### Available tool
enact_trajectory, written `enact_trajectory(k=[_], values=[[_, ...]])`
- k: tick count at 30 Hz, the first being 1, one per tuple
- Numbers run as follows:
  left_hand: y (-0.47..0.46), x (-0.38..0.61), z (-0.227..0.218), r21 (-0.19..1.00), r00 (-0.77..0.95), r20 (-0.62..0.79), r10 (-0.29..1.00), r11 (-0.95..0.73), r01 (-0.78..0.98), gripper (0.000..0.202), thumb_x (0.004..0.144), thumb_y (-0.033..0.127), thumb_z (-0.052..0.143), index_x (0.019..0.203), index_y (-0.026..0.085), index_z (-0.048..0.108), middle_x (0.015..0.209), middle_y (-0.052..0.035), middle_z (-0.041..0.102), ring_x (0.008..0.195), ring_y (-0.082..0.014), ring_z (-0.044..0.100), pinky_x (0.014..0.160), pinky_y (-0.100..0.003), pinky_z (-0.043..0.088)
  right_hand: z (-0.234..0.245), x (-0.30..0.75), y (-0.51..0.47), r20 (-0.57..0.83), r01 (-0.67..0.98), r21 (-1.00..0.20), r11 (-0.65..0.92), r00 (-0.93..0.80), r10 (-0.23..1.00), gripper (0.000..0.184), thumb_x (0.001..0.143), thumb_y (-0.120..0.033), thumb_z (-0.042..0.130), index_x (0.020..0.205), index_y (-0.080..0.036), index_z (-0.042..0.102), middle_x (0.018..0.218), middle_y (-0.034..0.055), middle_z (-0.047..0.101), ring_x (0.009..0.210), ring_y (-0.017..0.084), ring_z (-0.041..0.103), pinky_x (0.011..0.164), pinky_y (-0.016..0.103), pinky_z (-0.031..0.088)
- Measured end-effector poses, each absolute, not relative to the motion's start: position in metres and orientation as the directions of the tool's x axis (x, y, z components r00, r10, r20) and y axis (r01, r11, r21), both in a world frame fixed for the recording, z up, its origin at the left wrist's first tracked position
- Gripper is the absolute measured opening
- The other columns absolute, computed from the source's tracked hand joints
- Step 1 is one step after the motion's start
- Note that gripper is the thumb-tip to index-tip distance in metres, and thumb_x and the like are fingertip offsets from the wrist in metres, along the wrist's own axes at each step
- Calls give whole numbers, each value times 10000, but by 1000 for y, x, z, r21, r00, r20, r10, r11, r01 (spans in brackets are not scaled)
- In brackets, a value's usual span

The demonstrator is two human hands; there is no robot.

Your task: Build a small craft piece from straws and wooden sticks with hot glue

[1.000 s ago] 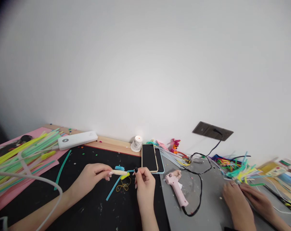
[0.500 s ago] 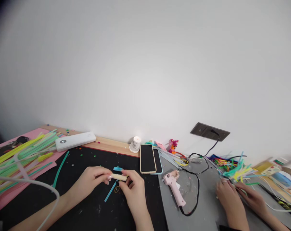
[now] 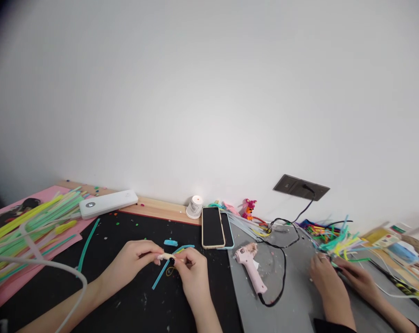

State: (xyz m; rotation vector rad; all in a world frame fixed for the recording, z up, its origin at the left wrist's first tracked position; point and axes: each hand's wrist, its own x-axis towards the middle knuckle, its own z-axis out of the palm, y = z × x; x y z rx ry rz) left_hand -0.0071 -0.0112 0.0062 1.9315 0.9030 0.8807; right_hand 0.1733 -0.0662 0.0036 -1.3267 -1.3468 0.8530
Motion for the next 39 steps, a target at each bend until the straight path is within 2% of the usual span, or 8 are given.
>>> enact_trajectory(k=[6, 13, 21, 25, 29, 32, 35, 39], values=[[-14, -5, 6, 884, 529, 218, 820, -395, 249, 173, 809, 301, 572, 840, 212, 717, 819, -6, 716, 732, -165, 625, 679, -215, 438, 1, 171, -66, 175, 270, -953, 140, 110, 978, 123, 758, -211, 639, 644, -165, 639, 669, 7, 602, 632, 149, 541, 576, 232, 403], [-16, -3, 9, 883, 541, 222, 811, -403, 242, 216, 809, 203, 528, 699, 196, 714, 731, -5, 715, 699, -156, 637, 682, -212, 448, 0, 167, -67, 195, 327, -932, 155, 90, 977, 139, 772, -193, 613, 642, -159, 648, 657, 13, 608, 603, 141, 530, 559, 229, 397], [-15, -2, 5, 881, 522, 231, 821, -404, 245, 215, 826, 235, 512, 791, 210, 722, 779, -6, 726, 728, -167, 645, 692, -218, 467, 5, 167, -67, 132, 215, -971, 103, 121, 984, 137, 772, -260, 616, 693, -160, 666, 625, 8, 606, 566, 137, 520, 526, 228, 391], [-12, -4, 4, 882, 489, 212, 846, -381, 276, 204, 813, 247, 530, 842, 215, 729, 798, -5, 733, 736, -176, 652, 687, -223, 476, -1, 172, -65, 125, 179, -980, 92, 184, 975, 135, 761, -277, 618, 708, -160, 657, 604, -10, 571, 518, 114, 469, 471, 211, 348], [-11, -4, 1, 927, 447, 158, 881, -288, 240, 203, 769, 233, 576, 909, 202, 720, 882, -20, 739, 781, -191, 658, 728, -249, 499, -4, 175, -64, 84, 135, -989, 54, 224, 971, 196, 761, -318, 618, 641, -167, 586, 503, -58, 457, 439, 85, 365, 408, 195, 268], [-10, -3, -3, 987, 454, 80, 887, -133, 87, 232, 747, 247, 609, 957, 182, 684, 918, -34, 729, 816, -201, 662, 773, -285, 512, -3, 175, -64, 38, 83, -996, 21, 213, 976, 251, 788, -359, 587, 625, -175, 536, 457, -80, 400, 403, 72, 321, 387, 186, 230], [-8, -1, -4, 999, 458, 33, 888, -11, -52, 218, 755, 306, 622, 915, 158, 642, 829, -35, 710, 726, -186, 657, 724, -297, 521, 0, 173, -64, -4, 37, -999, -11, 184, 983, 308, 796, -412, 566, 606, -176, 508, 441, -85, 399, 371, 61, 297, 369, 179, 208], [-11, 2, 3, 992, 476, 5, 879, 57, -116, 225, 761, 353, 637, 852, 146, 637, 756, -22, 663, 654, -143, 596, 654, -254, 489, 2, 170, -66, -17, 48, -999, -23, 125, 992, 342, 800, -448, 551, 607, -167, 539, 476, -63, 461, 368, 61, 323, 368, 179, 221]])
